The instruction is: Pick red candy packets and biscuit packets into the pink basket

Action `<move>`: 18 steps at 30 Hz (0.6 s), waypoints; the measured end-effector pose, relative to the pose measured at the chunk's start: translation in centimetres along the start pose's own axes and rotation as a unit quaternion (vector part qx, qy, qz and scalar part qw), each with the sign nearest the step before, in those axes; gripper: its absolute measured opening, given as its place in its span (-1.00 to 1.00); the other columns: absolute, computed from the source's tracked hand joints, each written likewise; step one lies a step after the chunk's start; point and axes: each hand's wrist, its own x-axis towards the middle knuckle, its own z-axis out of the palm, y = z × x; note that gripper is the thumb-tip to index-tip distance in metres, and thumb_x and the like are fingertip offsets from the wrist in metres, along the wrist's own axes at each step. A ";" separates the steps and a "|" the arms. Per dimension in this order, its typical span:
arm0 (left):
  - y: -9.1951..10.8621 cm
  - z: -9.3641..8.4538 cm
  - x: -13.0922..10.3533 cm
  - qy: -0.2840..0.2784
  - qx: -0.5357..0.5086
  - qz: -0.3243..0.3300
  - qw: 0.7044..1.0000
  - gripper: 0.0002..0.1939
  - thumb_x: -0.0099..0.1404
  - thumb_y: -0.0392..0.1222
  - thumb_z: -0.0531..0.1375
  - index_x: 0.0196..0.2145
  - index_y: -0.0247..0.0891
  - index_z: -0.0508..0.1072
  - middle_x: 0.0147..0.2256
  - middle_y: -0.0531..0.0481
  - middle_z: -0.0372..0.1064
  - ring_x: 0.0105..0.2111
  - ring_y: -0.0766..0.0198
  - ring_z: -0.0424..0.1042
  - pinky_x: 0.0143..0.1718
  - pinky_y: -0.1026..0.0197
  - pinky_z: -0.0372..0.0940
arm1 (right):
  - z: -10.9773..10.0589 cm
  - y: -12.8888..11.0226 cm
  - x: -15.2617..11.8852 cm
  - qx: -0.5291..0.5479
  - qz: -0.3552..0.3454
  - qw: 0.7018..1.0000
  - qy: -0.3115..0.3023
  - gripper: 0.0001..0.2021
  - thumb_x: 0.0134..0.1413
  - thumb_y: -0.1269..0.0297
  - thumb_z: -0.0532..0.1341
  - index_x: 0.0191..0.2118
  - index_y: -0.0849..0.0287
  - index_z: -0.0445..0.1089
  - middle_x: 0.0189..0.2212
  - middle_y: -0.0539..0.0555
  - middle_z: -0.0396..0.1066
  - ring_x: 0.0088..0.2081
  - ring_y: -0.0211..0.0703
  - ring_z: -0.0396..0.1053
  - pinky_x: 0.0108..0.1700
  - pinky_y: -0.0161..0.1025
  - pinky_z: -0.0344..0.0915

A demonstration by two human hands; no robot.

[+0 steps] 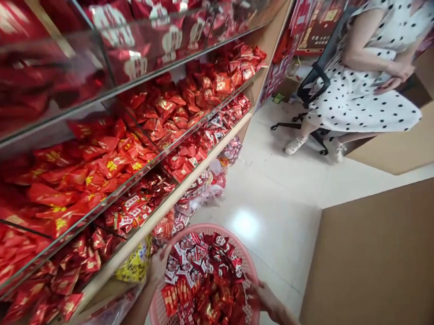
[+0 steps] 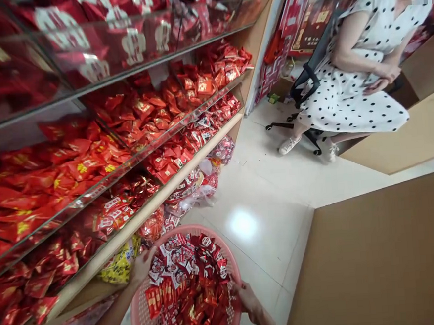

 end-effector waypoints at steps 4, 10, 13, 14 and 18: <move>-3.4 3.3 3.5 0.012 0.013 -0.012 1.000 -0.46 0.21 0.27 -0.14 -0.36 -0.21 0.39 -0.49 -0.02 0.39 -0.43 0.17 0.39 -0.40 0.26 0.16 | 0.9 2.2 6.7 0.007 0.040 0.999 0.001 -0.66 -0.35 0.22 0.30 -0.32 0.23 0.40 -0.62 -0.04 0.23 -0.64 -0.39 0.20 -0.59 -0.44 0.14; -6.3 4.8 6.9 0.021 0.041 -0.041 0.998 -0.41 0.22 0.29 -0.20 -0.39 -0.21 0.38 -0.39 -0.10 0.43 -0.35 0.11 0.41 -0.41 0.25 0.15 | 3.0 3.3 12.5 -0.005 0.054 0.998 -0.012 -0.76 -0.24 0.27 0.26 -0.35 0.24 0.37 -0.62 -0.05 0.23 -0.69 -0.45 0.15 -0.64 -0.47 0.09; -6.5 4.6 7.6 0.037 0.064 -0.057 0.996 -0.40 0.20 0.30 -0.20 -0.36 -0.20 0.40 -0.35 -0.14 0.44 -0.32 0.06 0.41 -0.38 0.21 0.15 | 3.6 3.1 13.9 -0.016 0.049 0.999 -0.014 -0.72 -0.24 0.30 0.26 -0.29 0.24 0.37 -0.62 -0.05 0.24 -0.69 -0.43 0.19 -0.63 -0.46 0.13; -6.5 4.5 7.8 0.043 0.074 -0.061 0.994 -0.40 0.20 0.31 -0.19 -0.35 -0.20 0.40 -0.35 -0.15 0.45 -0.32 0.04 0.41 -0.38 0.19 0.15 | 3.7 3.0 14.2 -0.017 0.046 0.999 -0.015 -0.69 -0.24 0.31 0.26 -0.25 0.24 0.37 -0.62 -0.04 0.25 -0.68 -0.41 0.20 -0.62 -0.46 0.14; -6.2 4.2 8.4 0.047 0.079 -0.057 0.994 -0.37 0.18 0.34 -0.21 -0.35 -0.18 0.42 -0.36 -0.14 0.45 -0.32 0.02 0.42 -0.39 0.18 0.17 | 3.9 2.8 15.0 -0.014 0.046 0.999 -0.019 -0.64 -0.23 0.27 0.26 -0.19 0.21 0.36 -0.64 -0.05 0.24 -0.69 -0.41 0.20 -0.63 -0.45 0.15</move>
